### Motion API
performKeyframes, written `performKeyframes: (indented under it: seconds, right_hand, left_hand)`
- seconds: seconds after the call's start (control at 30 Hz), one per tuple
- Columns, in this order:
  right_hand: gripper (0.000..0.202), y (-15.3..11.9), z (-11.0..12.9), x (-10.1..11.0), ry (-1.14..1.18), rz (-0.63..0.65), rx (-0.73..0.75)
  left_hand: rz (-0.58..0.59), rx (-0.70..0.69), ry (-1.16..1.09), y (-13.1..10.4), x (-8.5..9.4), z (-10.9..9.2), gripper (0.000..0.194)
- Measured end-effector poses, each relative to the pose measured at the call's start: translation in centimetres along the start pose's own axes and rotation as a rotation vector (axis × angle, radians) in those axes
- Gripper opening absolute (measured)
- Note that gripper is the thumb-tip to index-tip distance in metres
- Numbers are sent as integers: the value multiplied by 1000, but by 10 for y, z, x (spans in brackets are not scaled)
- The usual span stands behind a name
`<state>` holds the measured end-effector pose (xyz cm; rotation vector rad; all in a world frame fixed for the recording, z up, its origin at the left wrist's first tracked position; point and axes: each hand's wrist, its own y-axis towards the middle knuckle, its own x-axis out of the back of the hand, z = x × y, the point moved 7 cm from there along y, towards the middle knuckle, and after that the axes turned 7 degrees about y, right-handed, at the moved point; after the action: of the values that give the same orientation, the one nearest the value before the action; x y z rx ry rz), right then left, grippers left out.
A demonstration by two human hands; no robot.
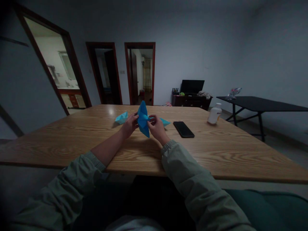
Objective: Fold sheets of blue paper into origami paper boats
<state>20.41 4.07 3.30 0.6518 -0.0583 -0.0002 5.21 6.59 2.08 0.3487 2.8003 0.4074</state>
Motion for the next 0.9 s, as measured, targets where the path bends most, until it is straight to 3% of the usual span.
performKeyframes:
  seconds: [0.2, 0.33, 0.5, 0.7, 0.8, 0.9]
  right_hand:
    - [40, 3, -3, 4, 28, 1, -34]
    - [37, 1, -16, 6, 142, -22, -194]
    - [49, -10, -20, -9, 371, 157, -399]
    - [51, -14, -10, -22, 544, 214, -406]
    - [46, -12, -16, -27, 496, 143, -419]
    - [42, -6, -21, -14, 449, -17, -376]
  left_hand:
    - [-46, -27, 27, -2, 4, -10, 48]
    - [-164, -121, -108, 0, 18, -26, 42]
    - [-228, -164, -214, 5, 33, -35, 41]
    - [-222, -187, -226, 5, 29, -32, 39]
    - [-153, -162, -184, 5, 17, -27, 41]
    - [-138, -134, -97, 5, 17, -23, 44]
